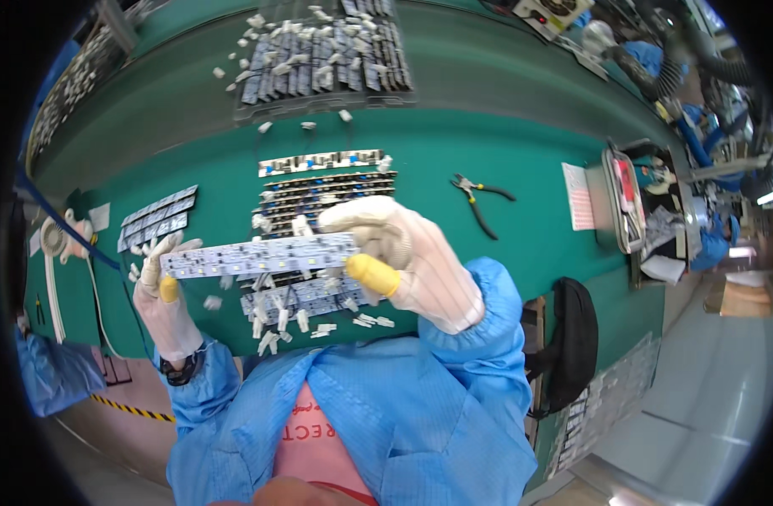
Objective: The person picks up circuit board strips with attached wiring, trims components on them using pliers, turns the strips over by hand, and places them onto the table.
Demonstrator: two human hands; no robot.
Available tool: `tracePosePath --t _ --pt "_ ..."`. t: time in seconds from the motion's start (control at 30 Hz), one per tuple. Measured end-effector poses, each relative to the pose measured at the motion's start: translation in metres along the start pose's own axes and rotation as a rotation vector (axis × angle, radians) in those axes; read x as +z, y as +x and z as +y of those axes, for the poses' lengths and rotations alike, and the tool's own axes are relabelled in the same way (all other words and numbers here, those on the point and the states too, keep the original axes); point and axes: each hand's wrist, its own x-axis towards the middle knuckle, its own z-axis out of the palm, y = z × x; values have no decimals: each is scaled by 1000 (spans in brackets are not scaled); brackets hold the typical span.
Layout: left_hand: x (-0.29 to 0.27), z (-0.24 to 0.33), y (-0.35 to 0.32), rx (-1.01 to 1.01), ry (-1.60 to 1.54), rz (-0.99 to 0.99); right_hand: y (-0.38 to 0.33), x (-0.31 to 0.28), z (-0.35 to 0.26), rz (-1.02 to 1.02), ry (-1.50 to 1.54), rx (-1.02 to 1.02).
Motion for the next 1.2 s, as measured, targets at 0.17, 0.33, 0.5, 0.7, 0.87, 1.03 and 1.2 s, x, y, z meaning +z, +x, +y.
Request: tracePosePath --t 0.17,0.33,0.5,0.7,0.87,1.03,1.2 --pt "-1 -6 6 -16 119 -40 1 -1 0 -105 118 -12" --pt "-3 -11 2 80 -76 -38 0 -4 2 -12 40 13" --pt "-3 -14 -2 166 -228 -2 6 -2 9 20 72 -58" --pt "-1 -2 -8 198 -291 -136 12 -11 19 82 -27 -11" --pt "-6 -2 1 490 -24 -335 19 -18 30 45 61 -44" --pt "-8 -5 -13 103 -326 -211 22 -14 30 80 31 -30" --pt "-8 -2 9 -5 179 -36 3 4 16 72 2 -31"
